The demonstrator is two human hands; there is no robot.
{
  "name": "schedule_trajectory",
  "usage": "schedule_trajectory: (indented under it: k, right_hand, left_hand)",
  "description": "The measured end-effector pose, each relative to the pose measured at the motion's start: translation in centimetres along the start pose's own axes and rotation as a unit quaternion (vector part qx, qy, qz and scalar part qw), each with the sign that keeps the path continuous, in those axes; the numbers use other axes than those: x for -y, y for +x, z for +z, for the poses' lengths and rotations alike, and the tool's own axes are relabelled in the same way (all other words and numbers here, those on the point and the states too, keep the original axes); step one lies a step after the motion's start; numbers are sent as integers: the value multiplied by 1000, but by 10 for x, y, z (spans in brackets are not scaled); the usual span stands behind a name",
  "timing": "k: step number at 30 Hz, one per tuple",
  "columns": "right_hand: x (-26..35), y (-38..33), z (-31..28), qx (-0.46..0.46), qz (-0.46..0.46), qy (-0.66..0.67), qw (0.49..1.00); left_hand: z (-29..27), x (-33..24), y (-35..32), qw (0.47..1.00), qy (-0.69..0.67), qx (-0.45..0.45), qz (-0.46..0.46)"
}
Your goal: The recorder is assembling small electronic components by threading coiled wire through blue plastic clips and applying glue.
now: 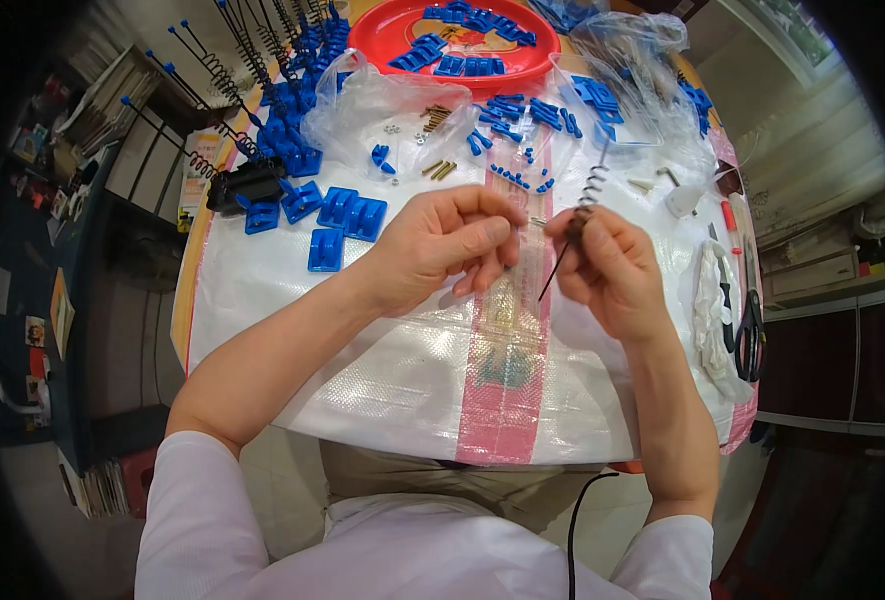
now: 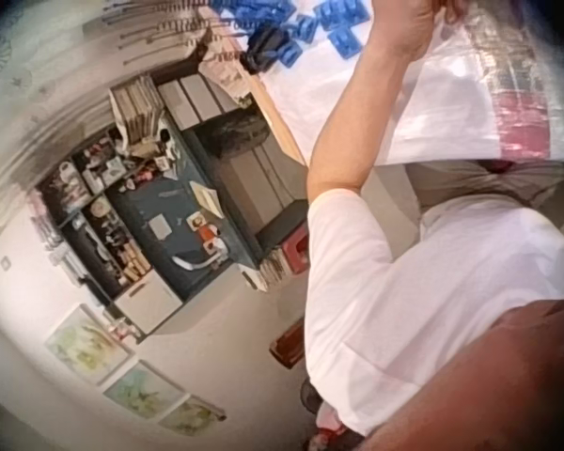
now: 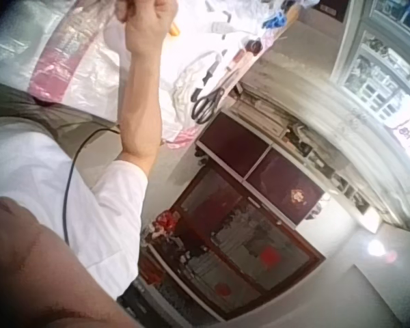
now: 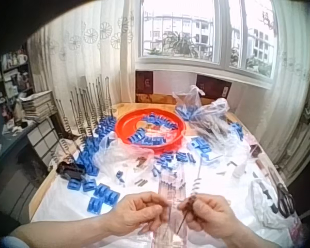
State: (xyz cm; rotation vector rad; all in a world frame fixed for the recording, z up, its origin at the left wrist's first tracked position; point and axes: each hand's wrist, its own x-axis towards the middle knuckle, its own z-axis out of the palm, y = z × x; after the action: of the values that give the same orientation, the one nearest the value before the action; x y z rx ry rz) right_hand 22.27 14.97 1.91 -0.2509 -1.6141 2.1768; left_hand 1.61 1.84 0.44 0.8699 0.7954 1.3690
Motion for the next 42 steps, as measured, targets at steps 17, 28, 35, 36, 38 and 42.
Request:
schedule_trajectory:
  k: [17, 28, 35, 36, 38, 42]
  right_hand:
    - [-14, 4, 4, -18, -29, -79, 996]
    - [-12, 4, -1, -41, -72, -41, 996]
    - [-16, 11, -10, -102, -111, 27, 988]
    - [-17, 13, -7, -108, -107, 23, 988]
    - [-16, 12, -6, -127, -104, 15, 986]
    - [-17, 14, -3, -158, -98, 6, 983]
  left_hand:
    - [11, 2, -2, 989, 31, 48, -135]
    - [20, -11, -4, 983, 63, 37, -171]
    - [9, -43, -3, 974, 219, -22, -51]
    - [5, -55, -6, 967, 246, -67, -25]
    - [-2, -69, -4, 919, 349, -165, 74]
    - [-46, -76, -6, 691, 677, -202, 149]
